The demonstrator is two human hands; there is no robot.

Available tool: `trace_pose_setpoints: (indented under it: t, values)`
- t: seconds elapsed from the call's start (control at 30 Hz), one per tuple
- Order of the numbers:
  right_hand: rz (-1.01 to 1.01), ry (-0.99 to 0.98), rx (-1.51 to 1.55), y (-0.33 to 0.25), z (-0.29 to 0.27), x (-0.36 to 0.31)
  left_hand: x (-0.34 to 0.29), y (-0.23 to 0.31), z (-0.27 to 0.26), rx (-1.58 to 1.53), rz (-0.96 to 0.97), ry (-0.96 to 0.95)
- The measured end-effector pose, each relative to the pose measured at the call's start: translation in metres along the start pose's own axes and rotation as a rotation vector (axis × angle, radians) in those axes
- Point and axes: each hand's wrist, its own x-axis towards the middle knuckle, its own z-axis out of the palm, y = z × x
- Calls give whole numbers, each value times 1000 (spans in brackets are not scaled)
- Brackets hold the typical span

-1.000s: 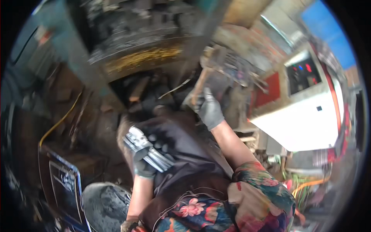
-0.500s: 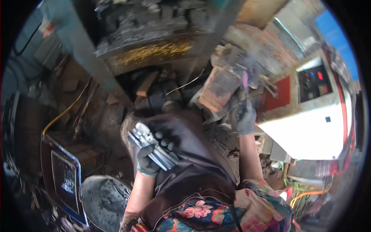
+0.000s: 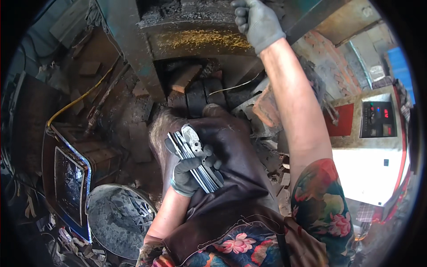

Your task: The person takes heated metal pieces from a furnace using tongs, feeds them into a press machine, and sorts metal knife blanks in their lap by hand.

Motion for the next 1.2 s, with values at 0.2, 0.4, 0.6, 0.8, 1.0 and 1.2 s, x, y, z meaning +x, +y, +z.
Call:
trace_pose_setpoints:
  t: [0.2, 0.4, 0.6, 0.8, 1.0, 1.2]
  values:
    - [73, -55, -18, -14, 18, 23, -2, 0, -9, -29, -11, -21]
    - [125, 53, -17, -50, 64, -54, -2, 2, -17, -31, -18, 0]
    - [71, -386, -393, 34, -37, -161, -1, 1, -10, -26, 77, 4]
    - [65, -641, -994, 102, -42, -279, 0, -5, -6, -32, 23, -50]
    - [-329, -576, -946, 126, -52, -282, 9, -7, 6, 40, 10, -152]
    - [507, -323, -164, 110, -81, -288, 1, -9, -6, 245, 64, 57]
